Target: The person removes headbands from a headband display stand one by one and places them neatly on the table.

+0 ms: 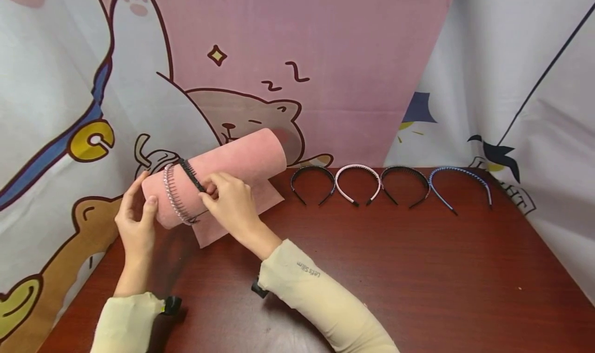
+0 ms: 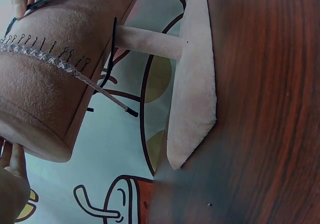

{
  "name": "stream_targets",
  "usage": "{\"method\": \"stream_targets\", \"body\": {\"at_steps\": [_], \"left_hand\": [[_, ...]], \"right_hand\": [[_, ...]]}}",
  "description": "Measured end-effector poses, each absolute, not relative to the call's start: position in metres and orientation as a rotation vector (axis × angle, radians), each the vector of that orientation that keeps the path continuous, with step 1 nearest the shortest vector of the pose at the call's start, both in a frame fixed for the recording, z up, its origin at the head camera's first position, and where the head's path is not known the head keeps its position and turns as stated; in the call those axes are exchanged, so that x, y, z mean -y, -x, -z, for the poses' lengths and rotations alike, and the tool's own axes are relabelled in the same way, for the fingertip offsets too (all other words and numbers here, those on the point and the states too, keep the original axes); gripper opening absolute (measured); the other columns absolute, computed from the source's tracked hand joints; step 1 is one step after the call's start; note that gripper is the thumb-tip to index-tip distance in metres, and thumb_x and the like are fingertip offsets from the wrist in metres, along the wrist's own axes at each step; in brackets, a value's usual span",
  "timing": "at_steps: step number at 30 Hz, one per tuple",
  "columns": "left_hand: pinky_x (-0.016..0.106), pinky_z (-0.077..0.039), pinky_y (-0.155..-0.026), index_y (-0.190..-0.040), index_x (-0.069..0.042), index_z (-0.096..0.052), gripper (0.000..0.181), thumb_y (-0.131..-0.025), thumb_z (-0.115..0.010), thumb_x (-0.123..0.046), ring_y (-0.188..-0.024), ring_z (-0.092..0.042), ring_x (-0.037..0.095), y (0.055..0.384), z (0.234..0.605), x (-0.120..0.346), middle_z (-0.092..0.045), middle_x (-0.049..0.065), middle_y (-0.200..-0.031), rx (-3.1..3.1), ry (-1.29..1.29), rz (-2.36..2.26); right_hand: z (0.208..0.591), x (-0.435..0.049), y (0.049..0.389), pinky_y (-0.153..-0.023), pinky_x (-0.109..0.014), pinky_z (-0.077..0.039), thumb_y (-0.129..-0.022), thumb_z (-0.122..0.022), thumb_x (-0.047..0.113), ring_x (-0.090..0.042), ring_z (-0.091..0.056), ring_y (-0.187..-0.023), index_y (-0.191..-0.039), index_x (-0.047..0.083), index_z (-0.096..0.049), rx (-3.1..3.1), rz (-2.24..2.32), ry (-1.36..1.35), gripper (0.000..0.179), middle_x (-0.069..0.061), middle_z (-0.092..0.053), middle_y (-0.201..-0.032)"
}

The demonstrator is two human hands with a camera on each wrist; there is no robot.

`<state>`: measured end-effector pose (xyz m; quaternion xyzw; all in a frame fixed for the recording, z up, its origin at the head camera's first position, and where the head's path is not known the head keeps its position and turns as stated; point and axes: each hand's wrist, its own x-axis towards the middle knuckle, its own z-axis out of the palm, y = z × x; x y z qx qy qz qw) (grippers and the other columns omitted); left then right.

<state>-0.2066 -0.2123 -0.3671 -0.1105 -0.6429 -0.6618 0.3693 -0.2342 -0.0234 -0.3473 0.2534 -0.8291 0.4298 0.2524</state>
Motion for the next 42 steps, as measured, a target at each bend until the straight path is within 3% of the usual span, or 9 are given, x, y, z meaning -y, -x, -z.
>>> {"method": "stream_targets", "body": {"at_steps": [13, 19, 25, 33, 39, 42], "left_hand": [[0.016, -0.042, -0.108, -0.138, 0.005, -0.055, 0.048, -0.090, -0.064, -0.001, -0.130, -0.055, 0.013, 0.206, 0.368, 0.213, -0.062, 0.006, -0.139, 1.648, 0.291, 1.704], [0.016, -0.042, -0.108, -0.137, 0.004, -0.056, 0.048, -0.090, -0.064, -0.002, -0.130, -0.055, 0.013, 0.205, 0.366, 0.212, -0.061, 0.010, -0.140, 1.651, 0.283, 1.704], [0.016, -0.042, -0.108, -0.138, 0.006, -0.055, 0.049, -0.090, -0.064, -0.001, -0.130, -0.054, 0.013, 0.207, 0.367, 0.213, -0.062, 0.007, -0.140, 1.644, 0.292, 1.717], [0.017, -0.041, -0.110, -0.138, 0.005, -0.055, 0.049, -0.090, -0.064, 0.001, -0.133, -0.053, 0.016, 0.217, 0.379, 0.221, -0.058, 0.016, -0.143, 1.640, 0.293, 1.715], [0.017, -0.040, -0.111, -0.138, 0.007, -0.054, 0.049, -0.090, -0.063, 0.002, -0.133, -0.053, 0.015, 0.214, 0.374, 0.219, -0.061, 0.008, -0.141, 1.646, 0.313, 1.700], [0.017, -0.040, -0.111, -0.138, 0.007, -0.054, 0.049, -0.090, -0.063, 0.002, -0.133, -0.053, 0.015, 0.213, 0.374, 0.218, -0.061, 0.010, -0.141, 1.647, 0.316, 1.695]], "right_hand": [[0.350, -0.014, 0.249, -0.067, -0.017, -0.055, -0.087, -0.074, 0.014, -0.008, -0.066, -0.074, -0.097, 0.011, -0.069, 2.308, -1.256, -0.497, 0.012, 0.000, -0.067, -0.085], [0.350, -0.030, 0.254, -0.066, -0.021, -0.055, -0.087, -0.074, 0.014, -0.011, -0.065, -0.072, -0.096, 0.009, -0.069, 2.304, -1.296, -0.441, 0.012, -0.003, -0.068, -0.083], [0.350, -0.040, 0.260, -0.066, -0.021, -0.055, -0.088, -0.073, 0.013, -0.014, -0.066, -0.072, -0.097, 0.008, -0.069, 2.296, -1.302, -0.407, 0.011, -0.004, -0.069, -0.082], [0.350, -0.054, 0.269, -0.068, -0.022, -0.055, -0.087, -0.072, 0.011, -0.017, -0.066, -0.074, -0.096, 0.006, -0.070, 2.270, -1.370, -0.338, 0.011, -0.007, -0.069, -0.082], [0.350, -0.062, 0.275, -0.072, -0.024, -0.054, -0.086, -0.072, 0.010, -0.019, -0.066, -0.076, -0.097, 0.005, -0.071, 2.255, -1.407, -0.293, 0.013, -0.009, -0.070, -0.083], [0.349, -0.064, 0.276, -0.074, -0.027, -0.055, -0.086, -0.072, 0.010, -0.021, -0.067, -0.077, -0.098, 0.004, -0.070, 2.243, -1.426, -0.285, 0.013, -0.010, -0.070, -0.084]]}}
